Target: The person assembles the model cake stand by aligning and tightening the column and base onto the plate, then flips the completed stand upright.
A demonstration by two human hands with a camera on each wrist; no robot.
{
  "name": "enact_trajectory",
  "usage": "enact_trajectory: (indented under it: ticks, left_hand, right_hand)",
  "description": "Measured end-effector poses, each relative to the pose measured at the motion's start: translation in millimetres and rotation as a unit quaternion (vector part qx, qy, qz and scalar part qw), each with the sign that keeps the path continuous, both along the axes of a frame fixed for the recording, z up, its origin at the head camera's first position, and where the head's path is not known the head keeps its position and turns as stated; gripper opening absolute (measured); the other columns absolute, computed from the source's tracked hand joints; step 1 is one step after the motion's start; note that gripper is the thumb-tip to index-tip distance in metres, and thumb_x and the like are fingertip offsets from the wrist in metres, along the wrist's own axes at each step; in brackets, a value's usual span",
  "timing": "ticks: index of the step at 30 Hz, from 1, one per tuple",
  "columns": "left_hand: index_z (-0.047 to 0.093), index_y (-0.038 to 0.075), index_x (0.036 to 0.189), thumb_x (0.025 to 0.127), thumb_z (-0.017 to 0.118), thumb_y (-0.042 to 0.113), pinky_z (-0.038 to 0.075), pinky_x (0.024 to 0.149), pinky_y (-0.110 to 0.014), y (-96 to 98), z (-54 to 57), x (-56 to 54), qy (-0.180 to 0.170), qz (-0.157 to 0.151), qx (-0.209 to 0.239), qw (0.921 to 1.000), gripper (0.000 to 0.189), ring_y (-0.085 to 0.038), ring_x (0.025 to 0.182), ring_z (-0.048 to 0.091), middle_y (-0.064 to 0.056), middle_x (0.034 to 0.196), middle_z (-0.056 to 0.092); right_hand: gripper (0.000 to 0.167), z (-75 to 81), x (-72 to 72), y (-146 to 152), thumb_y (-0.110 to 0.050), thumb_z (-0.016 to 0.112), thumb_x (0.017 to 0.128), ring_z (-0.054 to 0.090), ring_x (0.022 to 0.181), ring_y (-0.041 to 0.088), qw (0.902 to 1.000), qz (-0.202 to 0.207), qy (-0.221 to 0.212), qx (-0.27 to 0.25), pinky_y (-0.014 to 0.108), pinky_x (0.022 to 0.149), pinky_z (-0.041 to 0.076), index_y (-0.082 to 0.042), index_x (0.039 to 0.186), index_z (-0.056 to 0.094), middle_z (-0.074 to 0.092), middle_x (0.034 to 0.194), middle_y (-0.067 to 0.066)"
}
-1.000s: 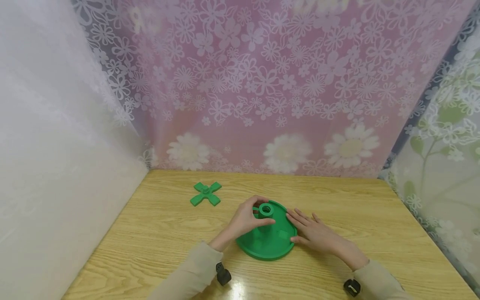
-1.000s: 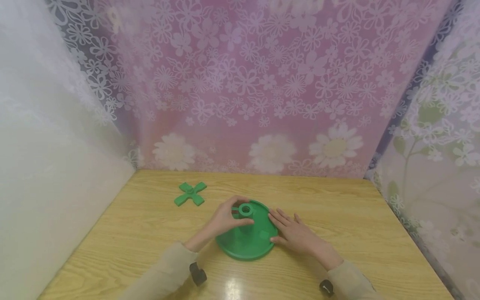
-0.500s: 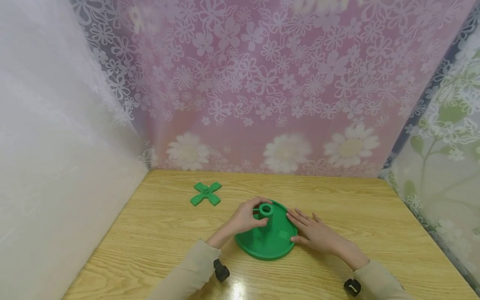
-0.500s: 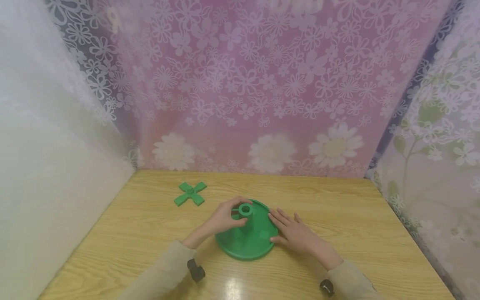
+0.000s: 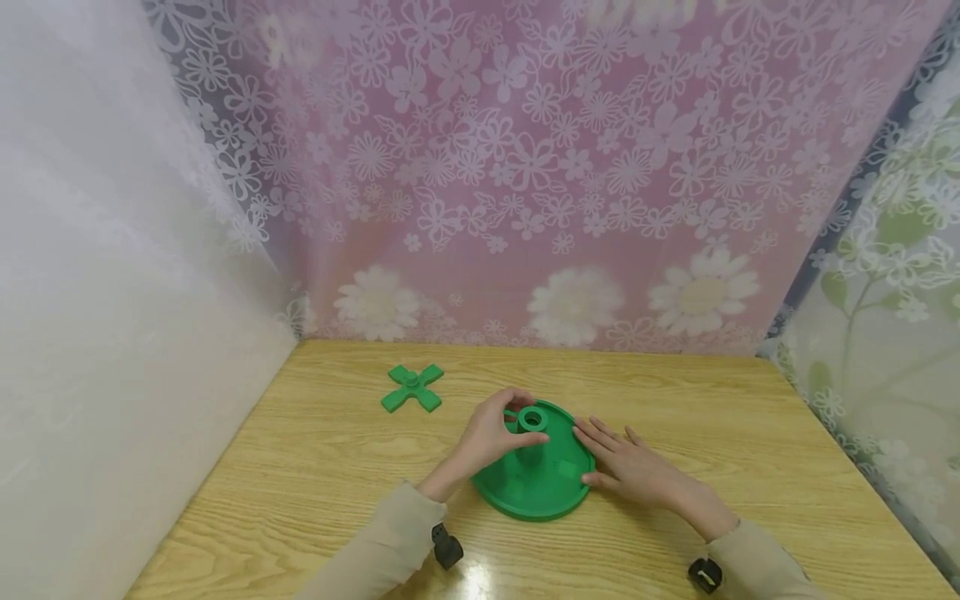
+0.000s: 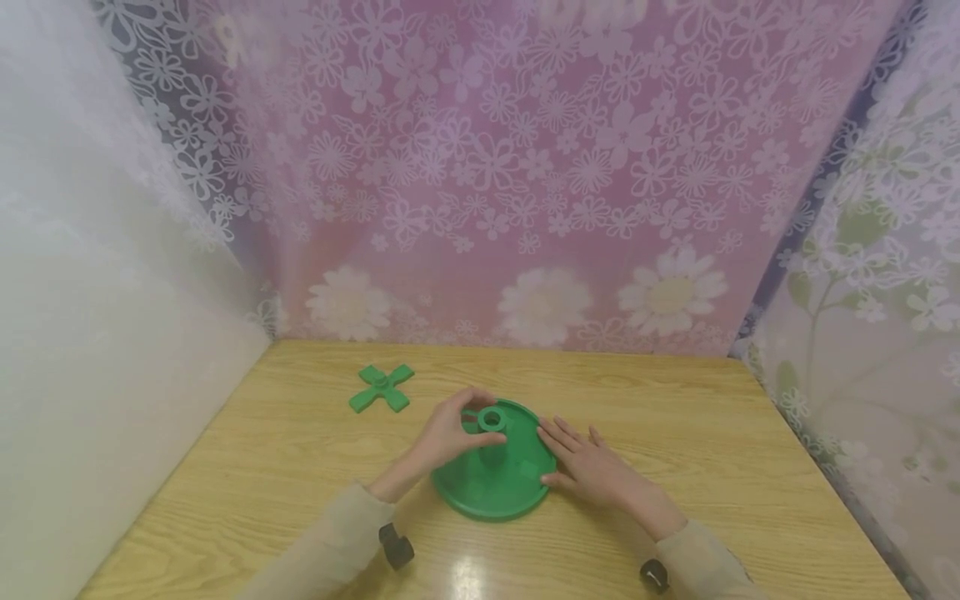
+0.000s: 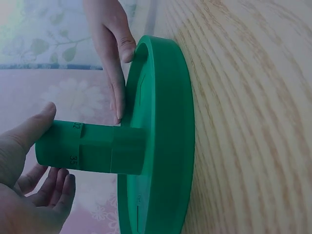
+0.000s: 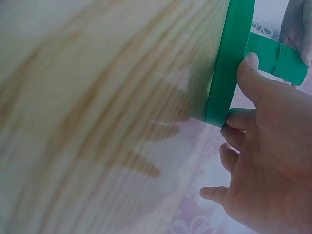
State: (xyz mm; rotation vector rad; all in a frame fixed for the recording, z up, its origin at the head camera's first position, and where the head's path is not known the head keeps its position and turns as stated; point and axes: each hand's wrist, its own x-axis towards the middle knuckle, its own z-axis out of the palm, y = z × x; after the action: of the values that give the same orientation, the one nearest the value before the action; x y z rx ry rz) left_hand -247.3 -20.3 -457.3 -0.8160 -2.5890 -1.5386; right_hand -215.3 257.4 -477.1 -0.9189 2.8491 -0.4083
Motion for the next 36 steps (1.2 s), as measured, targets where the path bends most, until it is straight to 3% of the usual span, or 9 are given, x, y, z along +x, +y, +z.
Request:
enact_trajectory:
  ticks: [6, 13, 19, 25, 30, 36]
  left_hand:
    - [0.068, 0.012, 0.116, 0.083, 0.087, 0.029, 0.057, 0.086, -0.021, -0.2, 0.4, -0.4, 0.015, 0.013, -0.011, 0.9997, 0.042, -0.018, 0.103, 0.067, -0.003, 0.113, 0.069]
    - [0.069, 0.013, 0.119, 0.083, 0.086, 0.031, 0.057, 0.086, -0.018, -2.5, 0.5, -1.9, 0.011, 0.008, -0.012, 0.9998, 0.043, -0.018, 0.104, 0.068, -0.002, 0.114, 0.07]
    - [0.065, 0.012, 0.128, 0.089, 0.081, 0.029, 0.057, 0.095, -0.032, -7.7, -2.5, -4.9, -0.006, -0.026, 0.012, 0.9996, 0.045, -0.02, 0.112, 0.065, -0.006, 0.124, 0.067]
    - [0.063, 0.008, 0.133, 0.096, 0.073, 0.025, 0.054, 0.101, -0.047, -16.3, -3.8, -6.5, -0.006, -0.048, 0.074, 0.9961, 0.042, -0.026, 0.119, 0.063, -0.014, 0.131, 0.065]
    - [0.064, 0.009, 0.131, 0.096, 0.073, 0.02, 0.055, 0.099, -0.049, -25.8, -4.7, -6.6, 0.003, -0.042, 0.089, 0.9951, 0.038, -0.027, 0.117, 0.065, -0.01, 0.129, 0.067]
    - [0.064, 0.012, 0.132, 0.097, 0.071, 0.02, 0.052, 0.103, -0.05, -43.6, -1.9, -8.9, 0.012, -0.013, 0.089, 0.9959, 0.037, -0.03, 0.123, 0.061, -0.012, 0.132, 0.066]
  right_hand:
    - [0.075, 1.4, 1.0, -1, -0.048, 0.055, 0.102, 0.023, 0.15, 0.042, 1.0, 0.004, 0.0, -0.007, 0.077, 0.113, 0.019, -0.004, 0.159, 0.031, 0.026, 0.165, 0.018]
    - [0.076, 2.2, -0.2, -1, -0.049, 0.055, 0.102, 0.025, 0.15, 0.042, 0.9999, 0.008, 0.009, -0.007, 0.078, 0.112, 0.02, -0.003, 0.158, 0.032, 0.028, 0.164, 0.019]
    - [0.076, -0.7, -1.1, 0, -0.05, 0.054, 0.102, 0.025, 0.15, 0.042, 0.9999, 0.01, 0.011, -0.003, 0.078, 0.112, 0.02, -0.004, 0.159, 0.032, 0.028, 0.164, 0.018]
    - [0.077, -1.7, -0.2, 1, -0.051, 0.053, 0.102, 0.027, 0.149, 0.043, 0.9998, 0.012, 0.018, -0.004, 0.078, 0.111, 0.021, -0.003, 0.158, 0.033, 0.029, 0.163, 0.019]
    - [0.077, -1.7, 0.6, 1, -0.051, 0.054, 0.102, 0.026, 0.149, 0.042, 0.9998, 0.009, 0.02, -0.003, 0.078, 0.111, 0.021, -0.003, 0.158, 0.033, 0.029, 0.164, 0.019]
    - [0.077, -0.5, 0.9, 1, -0.051, 0.054, 0.102, 0.025, 0.15, 0.041, 0.9999, 0.006, 0.014, 0.0, 0.077, 0.112, 0.02, -0.003, 0.158, 0.032, 0.027, 0.165, 0.018]
